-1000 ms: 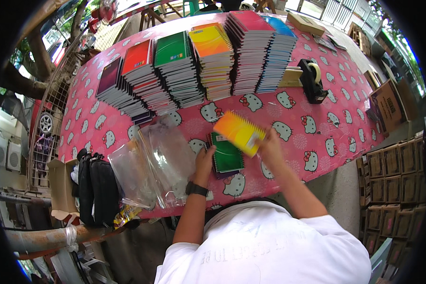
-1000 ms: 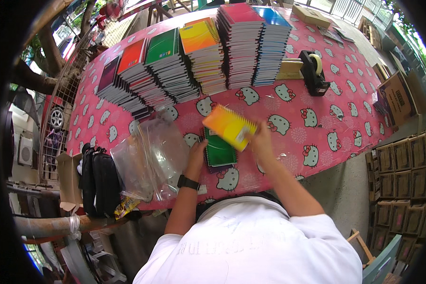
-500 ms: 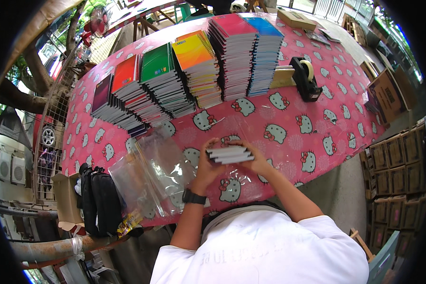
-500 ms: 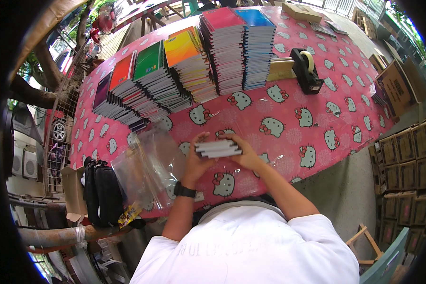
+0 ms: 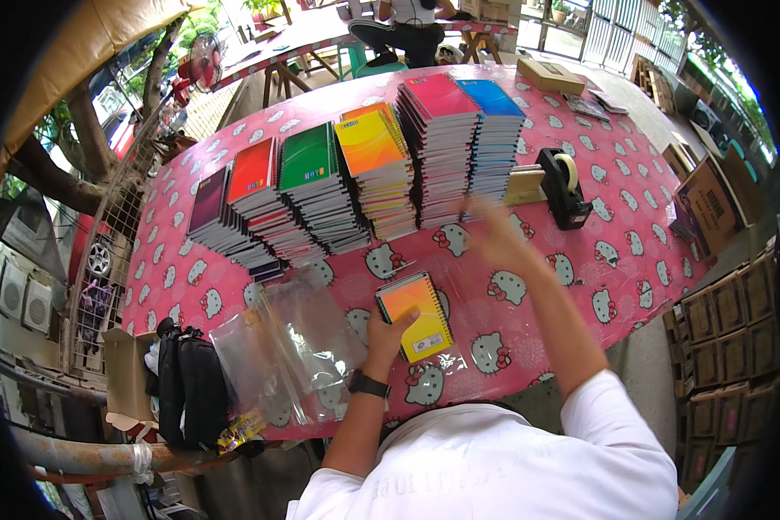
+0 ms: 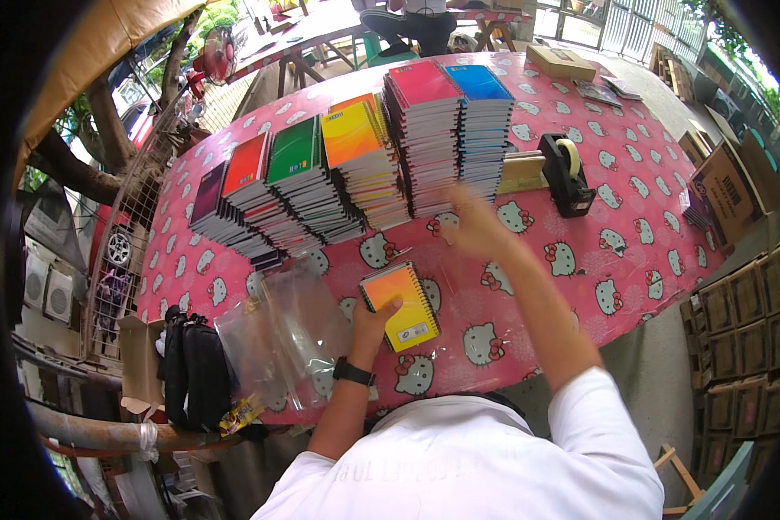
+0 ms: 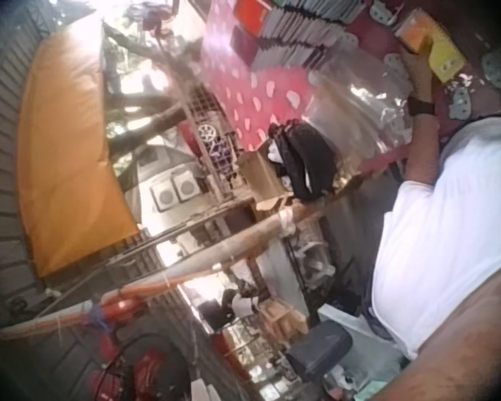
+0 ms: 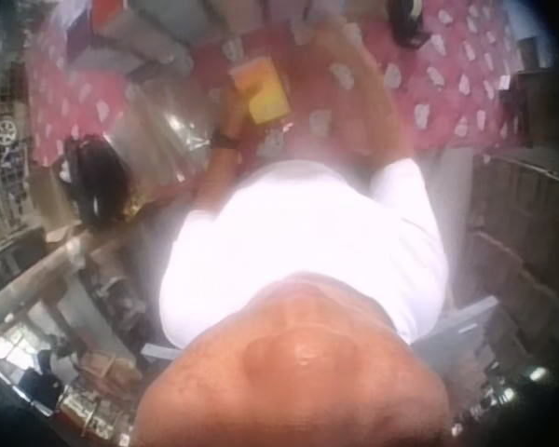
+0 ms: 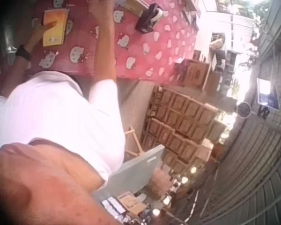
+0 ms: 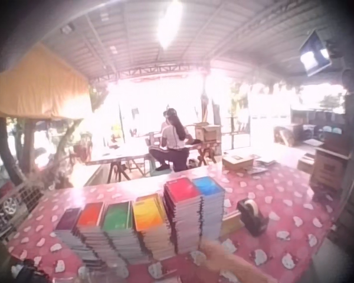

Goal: The person picks up several colorful notebooks from a large stack, places them into a clear plastic sleeve, and secures the sleeve with tape from a dispenser.

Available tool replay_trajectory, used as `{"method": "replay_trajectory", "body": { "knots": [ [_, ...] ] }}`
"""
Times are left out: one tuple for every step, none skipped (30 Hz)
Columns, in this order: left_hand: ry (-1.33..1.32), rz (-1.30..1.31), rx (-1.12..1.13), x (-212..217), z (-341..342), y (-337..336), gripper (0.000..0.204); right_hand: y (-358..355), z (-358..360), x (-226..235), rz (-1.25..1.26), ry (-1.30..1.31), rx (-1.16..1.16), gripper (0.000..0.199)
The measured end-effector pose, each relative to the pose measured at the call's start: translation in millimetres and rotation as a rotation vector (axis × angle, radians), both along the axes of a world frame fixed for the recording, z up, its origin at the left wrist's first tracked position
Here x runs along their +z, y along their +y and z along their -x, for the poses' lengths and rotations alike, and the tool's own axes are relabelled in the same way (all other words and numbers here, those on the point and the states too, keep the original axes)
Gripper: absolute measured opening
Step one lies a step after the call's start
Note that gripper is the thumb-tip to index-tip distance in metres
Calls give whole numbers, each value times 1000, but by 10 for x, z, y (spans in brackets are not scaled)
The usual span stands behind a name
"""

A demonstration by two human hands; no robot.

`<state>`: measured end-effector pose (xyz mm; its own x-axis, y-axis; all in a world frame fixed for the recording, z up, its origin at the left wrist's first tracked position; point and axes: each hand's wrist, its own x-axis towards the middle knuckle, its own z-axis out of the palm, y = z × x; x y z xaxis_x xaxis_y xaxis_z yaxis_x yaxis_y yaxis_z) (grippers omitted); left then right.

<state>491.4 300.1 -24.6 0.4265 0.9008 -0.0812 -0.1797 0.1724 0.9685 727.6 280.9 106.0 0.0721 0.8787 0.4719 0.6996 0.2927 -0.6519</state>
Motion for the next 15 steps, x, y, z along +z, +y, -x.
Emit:
{"method": "replay_trajectory", "body": {
  "knots": [
    [33, 120, -101, -2, -27, -13, 35, 169, -176, 321, -175, -99, -142, 33],
    [112, 106, -100, -67, -35, -70, 35, 428, -338, 555, -296, -118, -227, 24],
    [188, 84, -88, -169, -47, -78, 36, 641, -314, 864, -296, -302, -387, 30],
    [263, 57, -79, -279, -70, -59, 37, 859, -289, 1046, -270, -435, -464, 36],
    [336, 31, -69, -398, -84, -28, 44, 1042, -255, 1195, -240, -571, -545, 42],
    [363, 9, -104, -382, -126, -24, 45, 1193, -224, 1304, 35, -621, -578, 44],
    [396, -5, -124, -317, -125, -16, 46, 1327, -142, 1360, 314, -657, -584, 47],
    [429, -19, -140, -239, -114, -19, 48, 1381, -71, 1412, 375, -731, -569, 47],
    [417, -84, -119, -171, -92, -46, 45, 1420, 6, 1466, 432, -802, -550, 48],
    [378, -44, -107, -246, -62, 3, 43, 1449, 65, 1508, 487, -874, -528, 49],
    [336, -1, -83, -382, -2, 58, 42, 1523, 95, 1532, 441, -923, -520, 45],
    [289, 47, -73, -476, 15, 81, 41, 1600, 13, 1542, 407, -974, -521, 42],
    [120, 180, -174, -349, -99, 43, 38, 1649, -418, 1579, 426, -967, -500, 43],
    [113, 225, -196, -319, -116, 25, 37, 1651, -729, 1622, 426, -954, -454, 45],
    [111, 270, -188, -324, -44, 47, 37, 1529, -824, 1573, 342, -806, -439, 43]
  ]
}}
